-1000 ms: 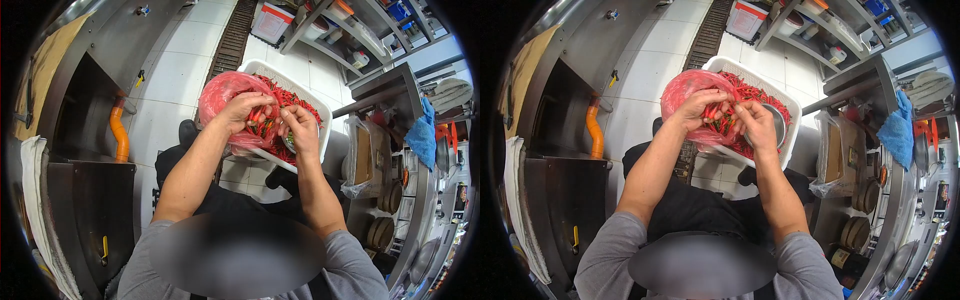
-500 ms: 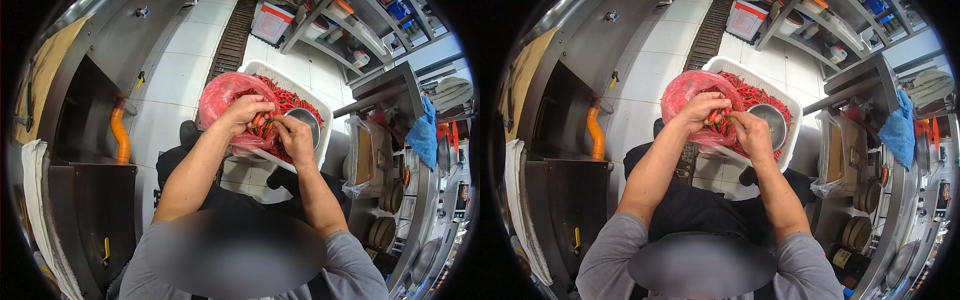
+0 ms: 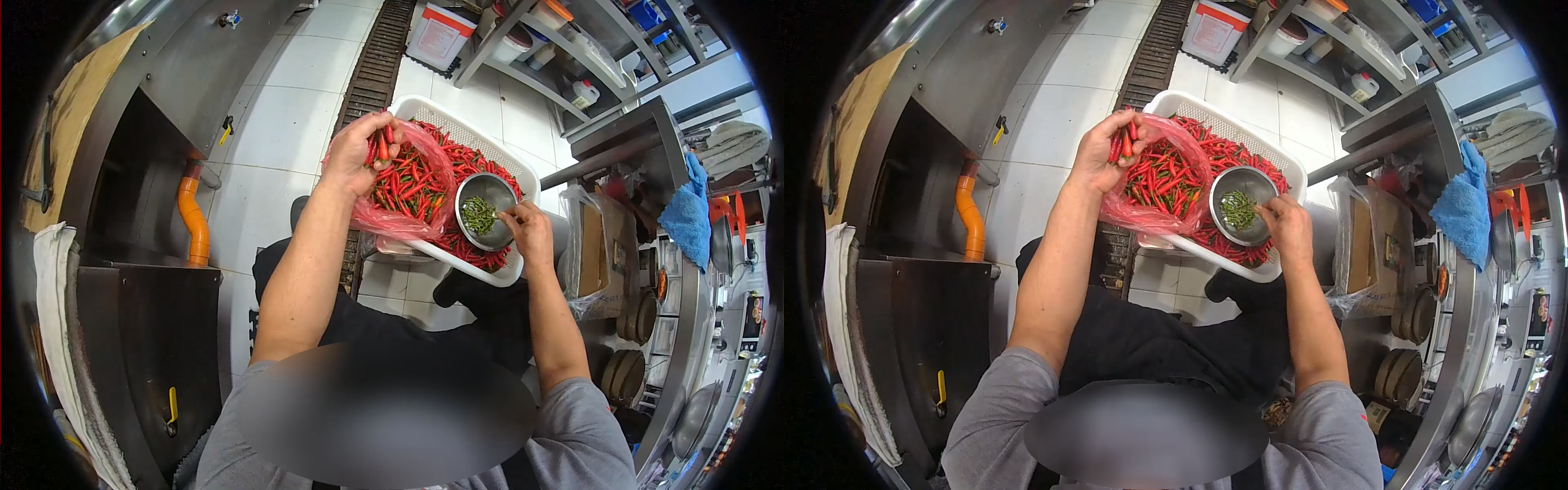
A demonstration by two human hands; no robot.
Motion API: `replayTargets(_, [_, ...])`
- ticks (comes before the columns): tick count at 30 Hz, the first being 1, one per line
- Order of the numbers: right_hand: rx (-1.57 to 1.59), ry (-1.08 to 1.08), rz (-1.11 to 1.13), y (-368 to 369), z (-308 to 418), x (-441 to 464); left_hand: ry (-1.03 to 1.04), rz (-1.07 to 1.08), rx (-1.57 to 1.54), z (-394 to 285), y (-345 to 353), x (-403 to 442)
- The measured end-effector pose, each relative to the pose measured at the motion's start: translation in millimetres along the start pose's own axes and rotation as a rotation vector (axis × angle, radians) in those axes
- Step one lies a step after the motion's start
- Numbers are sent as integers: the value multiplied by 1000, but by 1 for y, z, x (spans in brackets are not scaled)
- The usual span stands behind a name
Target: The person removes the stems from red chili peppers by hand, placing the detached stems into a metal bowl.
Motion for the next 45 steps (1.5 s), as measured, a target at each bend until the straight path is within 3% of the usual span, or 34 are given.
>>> replayTargets(1, [-163, -51, 19, 4, -1, 0, 1, -3, -2, 0, -1, 0])
replayTargets(6, [-16, -108, -151, -5, 44, 20, -29, -1, 89, 10, -3, 3])
replayTargets(8, [57, -351, -179, 3, 89, 30, -41, -5, 114, 13, -1, 3])
replayTargets(9, [59, -352, -175, 11, 98, 37, -41, -10, 114, 15, -1, 4])
replayTargets(11, [-125, -536, 21, 47, 129, 48, -28, -21, 137, 15, -3, 6])
replayTargets(12, [-123, -541, 26, 57, 131, 57, -27, -14, 155, 15, -2, 6])
replayTargets(14, [-411, -635, 83, 94, 134, 67, -21, -25, 158, 12, -1, 4])
replayTargets(18, [-528, -672, 126, 115, 132, 76, -12, -34, 177, 7, 0, 2])
replayTargets(20, [-538, -623, 339, 125, 125, 77, -6, -50, 207, 6, -3, 3])
replayTargets(24, [-523, -591, 382, 106, 121, 75, -3, -40, 222, 8, -2, 5])
replayTargets(31, [22, -278, 131, 45, 105, 67, -53, -55, 383, 23, -7, 6])
replayTargets(33, [331, 46, 128, 45, 72, 67, -75, -49, 444, 28, -8, 7])
replayTargets(34, [386, 73, 92, 38, 70, 63, -111, -53, 477, 32, -8, 6])
replayTargets(38, [701, 156, 1, 38, 68, 47, -212, 19, 413, 53, 2, 3])
replayTargets(40, [634, 120, 16, 36, 80, 39, -270, 77, 253, 65, 12, -3])
replayTargets(45, [481, 26, 47, 43, 90, 32, -241, 63, 301, 67, 9, -1])
Point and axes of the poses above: each hand's wrist, its own x-axis towards the middle knuckle, its own y-axis out of the palm, z = x × y, the point moved 9 cm from there along x, towards the middle knuckle, and after that the axes turned 8 degrees about -x, right-handed, at the moved point
